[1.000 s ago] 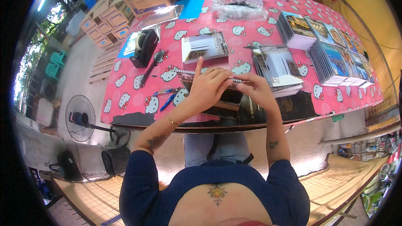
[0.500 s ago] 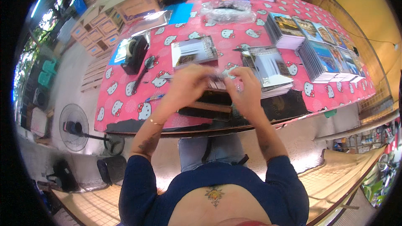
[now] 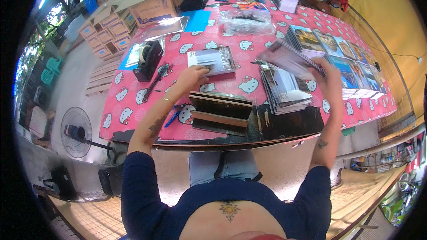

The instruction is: The person is finishing spiral-bound notebooks by using blue-handled pliers to trim or crimp the ends of the wire binding and then stacking the completed notebooks on a table.

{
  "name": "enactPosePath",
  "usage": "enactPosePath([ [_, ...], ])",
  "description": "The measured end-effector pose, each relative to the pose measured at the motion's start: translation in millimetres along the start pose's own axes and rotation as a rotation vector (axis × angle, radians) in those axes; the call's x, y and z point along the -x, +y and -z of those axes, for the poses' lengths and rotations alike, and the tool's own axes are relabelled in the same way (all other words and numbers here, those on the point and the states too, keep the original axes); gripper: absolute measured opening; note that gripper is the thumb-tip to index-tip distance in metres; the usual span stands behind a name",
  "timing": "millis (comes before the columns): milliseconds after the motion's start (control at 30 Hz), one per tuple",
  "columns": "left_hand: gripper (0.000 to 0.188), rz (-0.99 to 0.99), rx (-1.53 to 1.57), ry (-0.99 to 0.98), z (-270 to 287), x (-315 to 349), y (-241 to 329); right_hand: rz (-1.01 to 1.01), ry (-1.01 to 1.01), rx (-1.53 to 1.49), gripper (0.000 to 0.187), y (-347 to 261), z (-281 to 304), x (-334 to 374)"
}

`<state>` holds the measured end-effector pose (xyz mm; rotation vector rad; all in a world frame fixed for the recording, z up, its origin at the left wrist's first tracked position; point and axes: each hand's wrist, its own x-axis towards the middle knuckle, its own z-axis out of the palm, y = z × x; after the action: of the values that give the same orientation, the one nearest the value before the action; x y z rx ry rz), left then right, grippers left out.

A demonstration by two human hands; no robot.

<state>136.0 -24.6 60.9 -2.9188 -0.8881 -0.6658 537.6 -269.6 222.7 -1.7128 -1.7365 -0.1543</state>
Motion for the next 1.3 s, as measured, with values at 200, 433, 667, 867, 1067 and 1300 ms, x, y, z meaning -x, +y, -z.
enactPosePath([
  [200, 0.033, 0.054, -0.114, 0.105, -17, 8, 7, 0.474, 0.203, 0.696, 0.016, -20, -21, -47],
  [433, 0.027, 0.127, -0.042, 0.350, 17, 5, -3, 0.249, -0.261, -0.128, 0.045, 62, -167, -6],
  [667, 0.030, -0.152, 0.123, 0.356, 150, -29, 114, -0.107, -0.063, -0.931, 0.047, -55, -160, 46],
  [867, 0.025, -0.329, 0.140, 0.225, 157, -21, 141, -0.226, -0.021, -0.931, 0.033, -57, -178, 98],
  [1067, 0.023, -0.296, 0.061, 0.175, 166, -12, 144, -0.169, -0.068, -0.880, 0.034, -79, -186, 84],
  [1300, 0.048, 0.210, -0.050, 0.341, 68, 66, 133, -0.263, -0.048, -1.051, 0.070, -100, -209, 95],
])
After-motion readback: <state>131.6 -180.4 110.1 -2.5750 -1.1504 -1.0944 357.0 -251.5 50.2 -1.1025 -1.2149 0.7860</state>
